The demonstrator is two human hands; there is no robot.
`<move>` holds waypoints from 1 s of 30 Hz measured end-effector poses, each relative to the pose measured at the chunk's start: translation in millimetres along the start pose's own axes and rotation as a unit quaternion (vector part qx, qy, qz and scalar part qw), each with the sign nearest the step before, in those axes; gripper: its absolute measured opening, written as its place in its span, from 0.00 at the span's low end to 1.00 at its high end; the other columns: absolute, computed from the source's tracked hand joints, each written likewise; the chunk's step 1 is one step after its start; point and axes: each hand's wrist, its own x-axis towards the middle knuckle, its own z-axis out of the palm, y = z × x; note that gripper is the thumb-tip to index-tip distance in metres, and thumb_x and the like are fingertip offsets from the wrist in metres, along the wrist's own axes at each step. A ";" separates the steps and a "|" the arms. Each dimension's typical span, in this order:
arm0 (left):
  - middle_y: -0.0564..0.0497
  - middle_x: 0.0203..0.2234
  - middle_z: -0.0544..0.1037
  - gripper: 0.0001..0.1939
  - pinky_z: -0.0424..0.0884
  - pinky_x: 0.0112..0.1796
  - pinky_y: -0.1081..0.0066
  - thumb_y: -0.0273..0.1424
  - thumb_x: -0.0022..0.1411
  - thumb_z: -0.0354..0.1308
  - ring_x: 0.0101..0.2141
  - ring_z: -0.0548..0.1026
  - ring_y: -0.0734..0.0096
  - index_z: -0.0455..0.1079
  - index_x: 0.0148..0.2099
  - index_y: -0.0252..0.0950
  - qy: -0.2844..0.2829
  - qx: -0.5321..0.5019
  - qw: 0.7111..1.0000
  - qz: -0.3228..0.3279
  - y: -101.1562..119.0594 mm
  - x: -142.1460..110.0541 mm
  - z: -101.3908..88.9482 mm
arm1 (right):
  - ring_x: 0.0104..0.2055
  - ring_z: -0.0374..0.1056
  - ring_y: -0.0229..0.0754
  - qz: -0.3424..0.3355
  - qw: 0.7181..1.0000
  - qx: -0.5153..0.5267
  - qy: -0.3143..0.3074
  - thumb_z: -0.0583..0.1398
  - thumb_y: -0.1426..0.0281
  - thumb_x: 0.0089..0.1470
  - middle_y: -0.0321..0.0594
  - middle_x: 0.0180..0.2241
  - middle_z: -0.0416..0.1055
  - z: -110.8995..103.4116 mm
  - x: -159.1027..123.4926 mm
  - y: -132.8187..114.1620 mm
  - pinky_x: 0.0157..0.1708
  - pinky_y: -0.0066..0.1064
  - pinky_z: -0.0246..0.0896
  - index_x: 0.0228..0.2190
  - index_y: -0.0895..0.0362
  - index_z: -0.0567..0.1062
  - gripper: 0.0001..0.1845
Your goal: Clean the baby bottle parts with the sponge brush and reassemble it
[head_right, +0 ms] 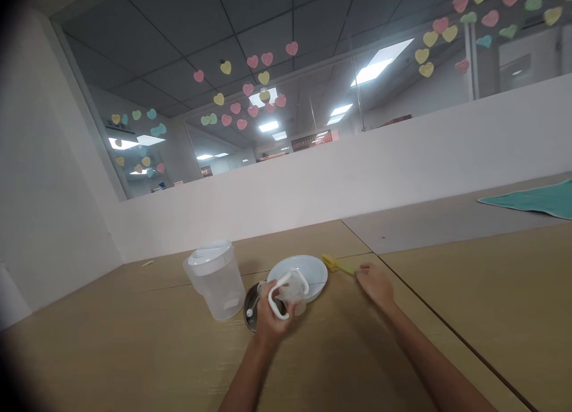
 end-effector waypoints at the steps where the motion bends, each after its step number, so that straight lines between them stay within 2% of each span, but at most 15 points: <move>1: 0.41 0.44 0.73 0.31 0.75 0.40 0.63 0.32 0.50 0.60 0.42 0.75 0.60 0.55 0.56 0.34 -0.002 0.003 0.999 0.038 2.6 -1.5 1.0 | 0.23 0.65 0.42 -0.014 0.995 -0.092 -0.020 0.60 0.71 0.37 0.39 0.20 0.71 -0.9 -1.5 -1.3 0.20 0.29 0.49 0.22 0.56 0.72 0.03; 4: 0.40 0.44 0.73 0.33 0.75 0.40 0.62 0.32 0.49 0.60 0.44 0.74 0.57 0.53 0.57 0.34 -0.017 -0.019 0.995 0.100 11.4 -3.9 5.1 | 0.29 0.69 0.49 -0.047 0.953 -0.287 -0.091 0.58 0.71 0.43 0.46 0.25 0.73 -3.3 -6.7 -5.4 0.24 0.32 0.52 0.22 0.57 0.72 0.04; 6: 0.40 0.43 0.73 0.33 0.76 0.40 0.62 0.32 0.49 0.59 0.44 0.74 0.57 0.53 0.56 0.34 -0.036 -0.042 0.992 0.114 17.0 -4.1 7.9 | 0.33 0.69 0.52 -0.091 0.933 -0.335 -0.091 0.56 0.71 0.46 0.50 0.27 0.74 -3.6 -11.3 -11.5 0.28 0.34 0.55 0.21 0.58 0.73 0.07; 7: 0.40 0.43 0.73 0.33 0.76 0.39 0.62 0.32 0.48 0.58 0.43 0.75 0.58 0.53 0.56 0.34 -0.050 -0.050 0.991 0.114 19.2 -4.1 9.1 | 0.35 0.69 0.53 -0.116 0.934 -0.327 -0.079 0.55 0.70 0.47 0.51 0.28 0.74 -3.3 -14.3 -16.5 0.30 0.35 0.56 0.22 0.58 0.73 0.09; 9: 0.41 0.42 0.73 0.32 0.76 0.38 0.63 0.32 0.47 0.58 0.41 0.75 0.58 0.53 0.55 0.34 -0.077 -0.045 0.991 0.098 22.1 -4.4 10.9 | 0.38 0.69 0.52 -0.160 0.956 -0.233 -0.084 0.54 0.67 0.50 0.50 0.32 0.75 -1.5 -22.5 -30.8 0.35 0.36 0.59 0.25 0.58 0.75 0.12; 10: 0.41 0.41 0.73 0.32 0.76 0.37 0.64 0.33 0.47 0.58 0.40 0.76 0.59 0.54 0.54 0.34 -0.091 -0.036 0.992 0.080 22.8 -5.0 11.5 | 0.37 0.69 0.50 -0.160 0.969 -0.149 -0.119 0.53 0.64 0.52 0.48 0.33 0.75 0.1 -27.8 -39.4 0.36 0.35 0.60 0.27 0.57 0.75 0.14; 11: 0.42 0.40 0.73 0.31 0.76 0.35 0.64 0.33 0.47 0.58 0.38 0.76 0.60 0.54 0.53 0.35 -0.103 -0.026 0.993 0.060 23.0 -5.7 12.1 | 0.36 0.69 0.48 -0.152 0.970 -0.054 -0.179 0.52 0.60 0.53 0.46 0.34 0.75 1.9 -33.9 -48.1 0.37 0.35 0.61 0.30 0.57 0.76 0.17; 12: 0.43 0.39 0.73 0.30 0.76 0.33 0.65 0.34 0.47 0.59 0.36 0.76 0.61 0.54 0.53 0.36 -0.111 -0.020 0.993 0.042 22.9 -6.7 12.6 | 0.36 0.69 0.47 -0.144 0.959 0.031 -0.243 0.52 0.56 0.54 0.45 0.34 0.75 3.9 -40.4 -56.2 0.36 0.35 0.62 0.31 0.57 0.76 0.20; 14: 0.45 0.37 0.73 0.30 0.76 0.31 0.67 0.35 0.47 0.58 0.33 0.77 0.63 0.54 0.52 0.37 -0.118 -0.024 0.993 0.017 22.1 -8.7 13.4 | 0.36 0.69 0.47 -0.126 0.926 0.139 -0.327 0.54 0.52 0.52 0.45 0.36 0.74 7.6 -53.5 -68.3 0.35 0.35 0.64 0.34 0.57 0.76 0.22; 17: 0.45 0.36 0.74 0.29 0.76 0.29 0.69 0.37 0.46 0.59 0.30 0.77 0.65 0.54 0.50 0.36 -0.119 -0.014 0.993 0.004 21.6 -10.4 14.1 | 0.40 0.68 0.48 -0.128 0.897 0.176 -0.385 0.59 0.53 0.50 0.43 0.38 0.73 10.0 -66.3 -74.1 0.38 0.35 0.64 0.36 0.55 0.76 0.19; 21: 0.46 0.34 0.76 0.30 0.75 0.30 0.65 0.42 0.43 0.61 0.30 0.77 0.61 0.59 0.48 0.36 -0.133 0.069 0.988 0.018 22.7 -9.0 13.9 | 0.40 0.68 0.47 -0.119 0.890 0.192 -0.397 0.62 0.54 0.47 0.43 0.36 0.73 8.0 -65.0 -70.0 0.40 0.35 0.64 0.36 0.55 0.76 0.19; 26: 0.42 0.42 0.76 0.39 0.74 0.35 0.64 0.44 0.44 0.61 0.34 0.78 0.59 0.56 0.56 0.35 -0.135 0.104 0.983 0.066 18.1 -5.6 9.0 | 0.41 0.68 0.48 -0.097 0.876 0.199 -0.429 0.65 0.54 0.43 0.44 0.36 0.72 6.2 -54.4 -65.1 0.43 0.37 0.63 0.36 0.56 0.76 0.22; 30: 0.47 0.34 0.79 0.43 0.74 0.33 0.66 0.49 0.43 0.61 0.31 0.78 0.61 0.55 0.57 0.36 -0.151 0.086 0.982 0.070 9.3 -2.2 0.9 | 0.39 0.69 0.46 -0.092 0.862 0.199 -0.458 0.66 0.55 0.42 0.43 0.34 0.72 6.2 -52.0 -61.9 0.42 0.36 0.63 0.37 0.57 0.75 0.23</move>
